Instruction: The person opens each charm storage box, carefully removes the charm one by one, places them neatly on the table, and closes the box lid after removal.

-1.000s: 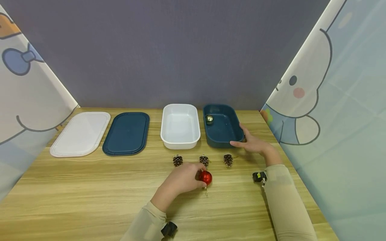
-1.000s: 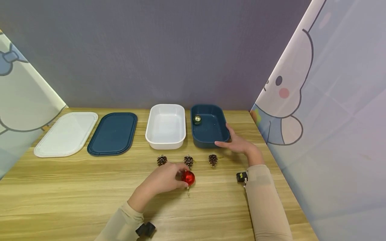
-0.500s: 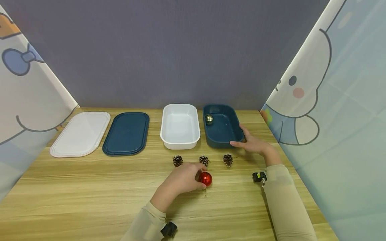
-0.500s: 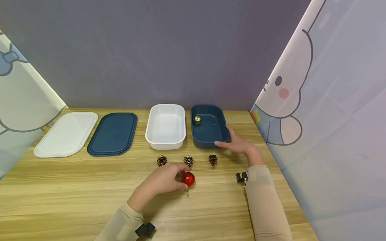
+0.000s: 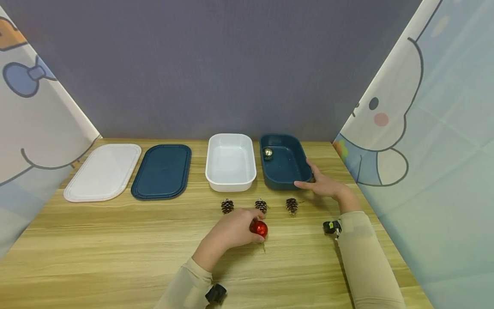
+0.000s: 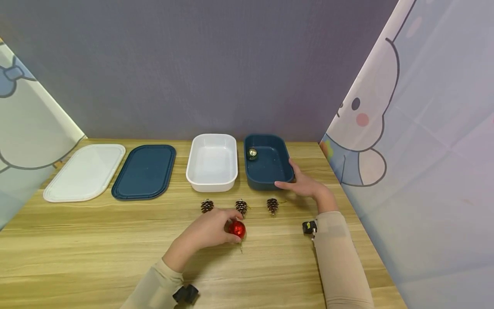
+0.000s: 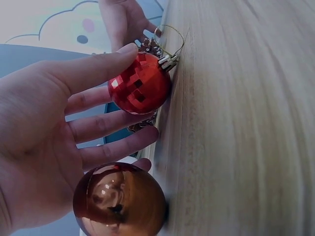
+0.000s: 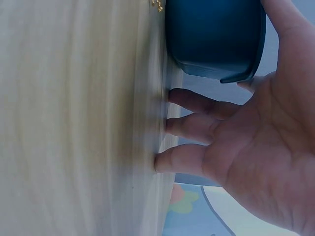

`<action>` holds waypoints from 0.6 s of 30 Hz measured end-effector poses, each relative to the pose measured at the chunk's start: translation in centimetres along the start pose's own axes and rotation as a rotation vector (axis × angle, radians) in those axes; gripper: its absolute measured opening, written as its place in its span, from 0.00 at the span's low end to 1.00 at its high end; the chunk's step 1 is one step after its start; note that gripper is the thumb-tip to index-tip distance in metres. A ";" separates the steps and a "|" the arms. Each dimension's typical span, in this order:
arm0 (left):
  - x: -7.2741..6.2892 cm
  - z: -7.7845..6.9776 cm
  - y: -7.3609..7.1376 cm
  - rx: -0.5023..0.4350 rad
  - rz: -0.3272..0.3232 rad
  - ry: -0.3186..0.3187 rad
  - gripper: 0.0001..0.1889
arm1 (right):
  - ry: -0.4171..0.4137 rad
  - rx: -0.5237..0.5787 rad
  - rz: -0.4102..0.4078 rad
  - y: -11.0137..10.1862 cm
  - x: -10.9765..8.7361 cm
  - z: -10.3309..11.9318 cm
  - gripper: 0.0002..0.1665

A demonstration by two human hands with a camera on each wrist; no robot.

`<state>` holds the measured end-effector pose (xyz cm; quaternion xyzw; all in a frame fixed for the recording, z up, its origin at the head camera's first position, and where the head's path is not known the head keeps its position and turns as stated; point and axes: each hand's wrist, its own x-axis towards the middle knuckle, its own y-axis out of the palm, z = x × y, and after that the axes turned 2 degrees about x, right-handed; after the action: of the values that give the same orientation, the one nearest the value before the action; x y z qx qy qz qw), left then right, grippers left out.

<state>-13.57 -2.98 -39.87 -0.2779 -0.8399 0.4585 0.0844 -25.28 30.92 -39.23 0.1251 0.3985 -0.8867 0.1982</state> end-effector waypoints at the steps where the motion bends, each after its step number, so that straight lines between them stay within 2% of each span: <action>1: 0.0 0.0 0.0 0.000 0.002 -0.001 0.30 | -0.001 -0.001 -0.001 0.0 0.0 0.0 0.70; 6: 0.0 -0.1 0.0 0.001 0.009 0.001 0.31 | -0.004 -0.003 -0.004 0.0 0.0 0.0 0.69; 13: 0.0 -0.4 0.1 0.028 0.015 0.036 0.30 | 0.000 -0.011 -0.003 0.0 0.0 -0.1 0.70; 18: -0.1 -0.4 0.0 0.014 0.024 0.024 0.30 | 0.003 -0.012 -0.002 0.0 0.0 0.0 0.70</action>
<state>-13.31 -2.76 -39.60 -0.2928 -0.8323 0.4618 0.0911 -25.24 30.97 -39.24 0.1249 0.4043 -0.8843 0.1975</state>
